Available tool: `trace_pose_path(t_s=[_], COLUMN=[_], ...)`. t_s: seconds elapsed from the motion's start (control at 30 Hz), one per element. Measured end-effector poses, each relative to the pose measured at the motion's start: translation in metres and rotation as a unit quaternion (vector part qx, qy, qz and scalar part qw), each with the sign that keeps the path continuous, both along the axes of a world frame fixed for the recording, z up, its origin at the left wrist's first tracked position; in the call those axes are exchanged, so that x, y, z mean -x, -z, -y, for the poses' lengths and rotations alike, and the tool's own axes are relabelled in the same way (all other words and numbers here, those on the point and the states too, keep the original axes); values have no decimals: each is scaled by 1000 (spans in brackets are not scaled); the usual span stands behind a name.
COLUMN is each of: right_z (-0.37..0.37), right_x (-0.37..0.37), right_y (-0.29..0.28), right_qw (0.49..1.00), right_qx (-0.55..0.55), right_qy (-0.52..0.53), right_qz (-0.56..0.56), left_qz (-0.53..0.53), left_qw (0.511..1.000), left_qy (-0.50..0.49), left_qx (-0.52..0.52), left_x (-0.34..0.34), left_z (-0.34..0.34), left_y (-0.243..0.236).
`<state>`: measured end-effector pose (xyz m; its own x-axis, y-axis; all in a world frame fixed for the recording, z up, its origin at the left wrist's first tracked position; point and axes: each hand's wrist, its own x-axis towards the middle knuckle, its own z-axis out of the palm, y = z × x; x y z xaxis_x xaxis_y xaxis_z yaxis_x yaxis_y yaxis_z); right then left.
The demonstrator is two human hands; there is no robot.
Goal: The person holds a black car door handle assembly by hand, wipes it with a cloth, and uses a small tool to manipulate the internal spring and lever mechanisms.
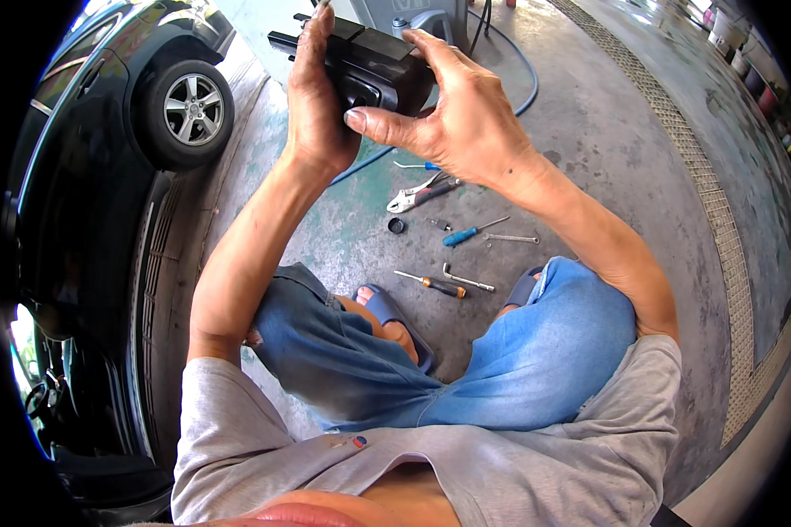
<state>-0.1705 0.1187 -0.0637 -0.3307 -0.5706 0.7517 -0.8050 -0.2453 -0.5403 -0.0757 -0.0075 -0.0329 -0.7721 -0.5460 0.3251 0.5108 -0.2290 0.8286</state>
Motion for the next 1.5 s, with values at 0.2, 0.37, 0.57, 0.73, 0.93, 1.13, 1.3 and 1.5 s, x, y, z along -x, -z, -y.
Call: trace_pose_path(t_s=[0.2, 0.37, 0.57, 0.73, 0.93, 1.13, 1.3, 1.5], right_z=[2, 0, -1, 0, 6, 8, 5, 1], right_x=[-7, -7, -6, -8, -11, -13, -10, -10], right_y=[-1, -1, -3, -5, -6, -15, -17, -23], right_qw=[999, 999, 999, 999, 999, 999, 999, 997], right_qx=[-35, -13, 4, 12, 30, 39, 53, 58], right_qy=[-14, -22, -29, -24, -3, 4, -1, 0], right_qz=[24, 34, 43, 46, 29, 2, -4, 42], left_qz=[-16, -51, -54, -73, -77, -99, -83, -86], left_qw=[999, 997, 998, 993, 993, 993, 986, 993], left_qy=[3, 36, 22, -85, -82, -51, -127, -62], left_qx=[27, -41, -27, -23, -48, -44, -66, -57], left_x=[1, -1, -3, 0, -1, -3, -1, 7], left_z=[2, 0, -4, 0, 8, 7, -12, -5], left_y=[4, 4, -2, 5, -4, -13, -24, -25])
